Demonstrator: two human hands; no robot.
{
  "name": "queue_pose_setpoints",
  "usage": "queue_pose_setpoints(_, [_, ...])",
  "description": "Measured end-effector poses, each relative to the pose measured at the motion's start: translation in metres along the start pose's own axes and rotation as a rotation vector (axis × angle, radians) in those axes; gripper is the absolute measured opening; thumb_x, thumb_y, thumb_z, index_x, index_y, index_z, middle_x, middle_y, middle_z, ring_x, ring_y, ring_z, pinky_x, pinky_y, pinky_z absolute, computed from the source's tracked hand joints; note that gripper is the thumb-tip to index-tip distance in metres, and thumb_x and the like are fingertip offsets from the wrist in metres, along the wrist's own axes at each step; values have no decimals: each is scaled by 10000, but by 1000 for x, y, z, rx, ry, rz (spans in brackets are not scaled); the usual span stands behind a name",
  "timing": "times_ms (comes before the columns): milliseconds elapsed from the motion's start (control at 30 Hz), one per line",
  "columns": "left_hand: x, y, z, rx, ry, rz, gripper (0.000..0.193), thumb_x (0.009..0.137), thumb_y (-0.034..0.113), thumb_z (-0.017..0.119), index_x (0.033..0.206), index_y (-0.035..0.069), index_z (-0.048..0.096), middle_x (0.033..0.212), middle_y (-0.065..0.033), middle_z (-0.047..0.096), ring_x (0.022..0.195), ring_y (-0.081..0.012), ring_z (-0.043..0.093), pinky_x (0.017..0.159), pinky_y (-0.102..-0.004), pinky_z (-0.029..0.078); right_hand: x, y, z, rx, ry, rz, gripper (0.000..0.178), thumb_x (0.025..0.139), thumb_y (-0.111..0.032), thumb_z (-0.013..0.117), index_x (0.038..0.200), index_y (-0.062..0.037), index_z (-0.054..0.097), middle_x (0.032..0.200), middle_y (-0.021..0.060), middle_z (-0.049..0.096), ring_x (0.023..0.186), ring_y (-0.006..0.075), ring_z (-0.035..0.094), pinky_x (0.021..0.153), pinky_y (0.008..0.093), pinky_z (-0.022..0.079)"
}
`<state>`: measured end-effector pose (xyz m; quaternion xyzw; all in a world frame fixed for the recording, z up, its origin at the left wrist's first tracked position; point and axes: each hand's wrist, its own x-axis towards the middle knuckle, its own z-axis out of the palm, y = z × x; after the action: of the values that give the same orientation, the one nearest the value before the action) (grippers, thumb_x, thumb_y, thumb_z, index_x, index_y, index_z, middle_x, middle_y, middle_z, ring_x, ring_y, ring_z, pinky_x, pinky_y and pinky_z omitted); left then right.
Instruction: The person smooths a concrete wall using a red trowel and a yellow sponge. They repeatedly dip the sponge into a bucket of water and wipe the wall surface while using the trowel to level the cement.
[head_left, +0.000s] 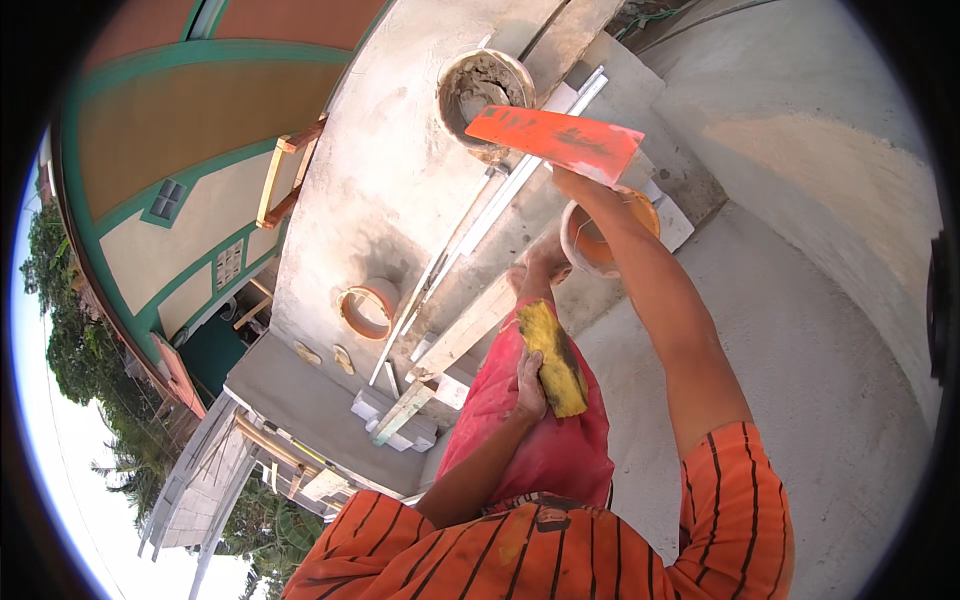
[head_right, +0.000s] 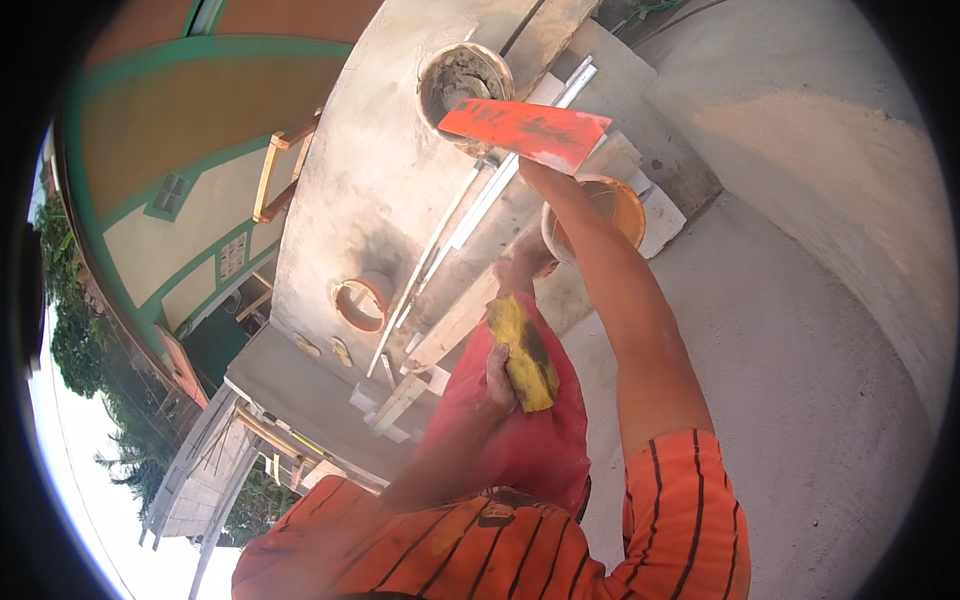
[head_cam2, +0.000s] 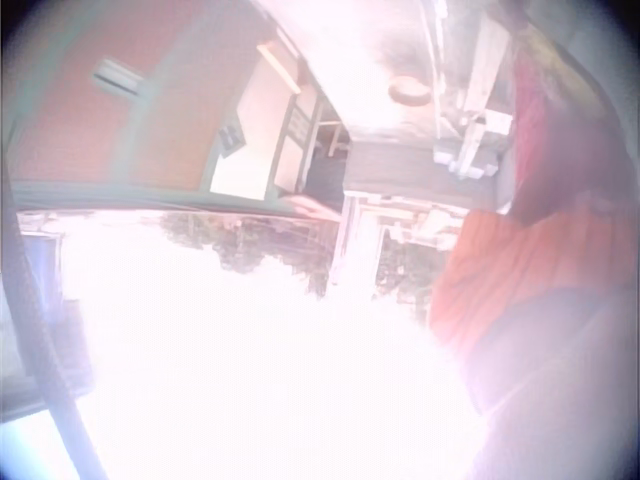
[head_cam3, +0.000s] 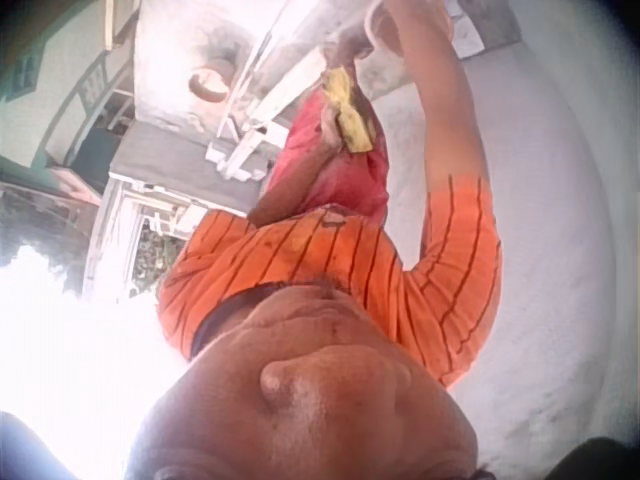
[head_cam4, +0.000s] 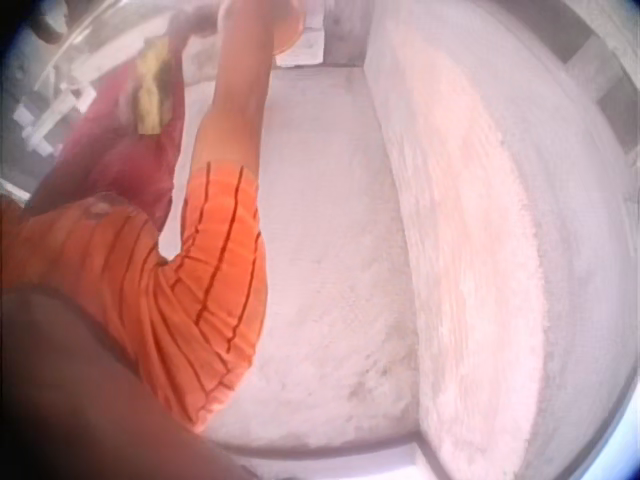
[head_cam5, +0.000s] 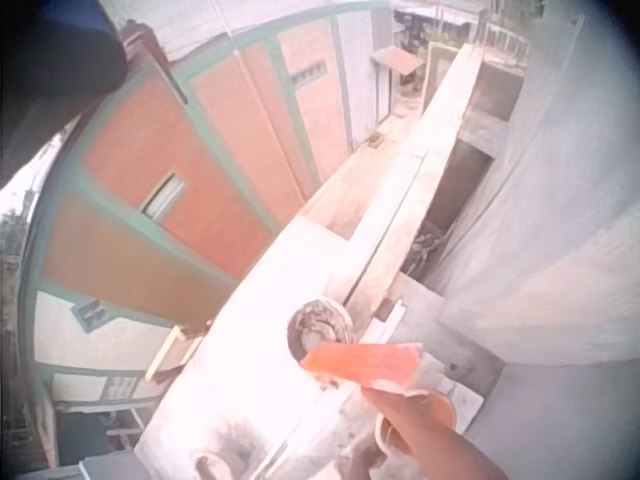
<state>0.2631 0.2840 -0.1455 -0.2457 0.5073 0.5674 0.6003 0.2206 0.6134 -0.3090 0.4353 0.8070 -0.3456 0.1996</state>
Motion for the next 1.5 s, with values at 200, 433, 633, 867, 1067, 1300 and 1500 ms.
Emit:
queue_pose_setpoints(200, [5,-10,3,87,-68,104,497,892,245,430,1323,10,351,1177,-91,512,1080,-177,495,926,-314,400,92,-12,17,538,474,-92,397,887,-298,514,1227,-98,468,1250,115,475,1157,270,445,962,414,360])
queue_pose_setpoints(433, [8,-13,9,121,-105,114,615,873,304,468,1363,-19,287,1242,-108,475,1124,-184,457,952,-317,366,179,-22,67,548,637,-202,356,851,-253,612,1151,-97,501,1146,81,533,1057,225,513,871,385,429])
queue_pose_setpoints(633, [6,-16,3,106,-109,61,638,850,324,473,1356,-20,290,1234,-107,473,1120,-190,448,957,-321,351,231,-8,96,32,595,-156,389,908,-399,414,1172,-123,490,1099,46,544,957,210,542,748,393,454])
queue_pose_setpoints(867, [1,-16,1,131,-99,36,656,841,355,480,1356,-6,293,1234,-101,464,1118,-190,438,958,-331,344,253,-12,98,-158,827,-207,323,902,-259,425,1116,-31,506,997,133,562,796,231,581,603,414,478])
queue_pose_setpoints(1067, [1,-28,-10,280,-150,79,625,845,353,475,1332,-6,317,1193,-112,502,1077,-205,492,915,-339,391,251,-1,85,-97,756,-167,318,907,-270,443,1126,-50,514,1012,106,566,835,209,574,651,386,470])
queue_pose_setpoints(1300, [8,2,11,240,-115,116,584,880,291,469,1343,-29,313,1210,-116,499,1086,-203,494,935,-327,386,97,36,41,148,509,-17,313,913,-282,463,1138,-72,523,1029,75,571,881,183,566,706,355,459])
queue_pose_setpoints(1500, [-6,36,56,271,-93,319,509,865,248,466,1307,21,353,1167,-146,511,992,-229,562,822,-331,480,-209,94,-83,295,515,337,310,918,-293,481,1148,-91,531,1043,49,575,921,160,560,753,327,450])
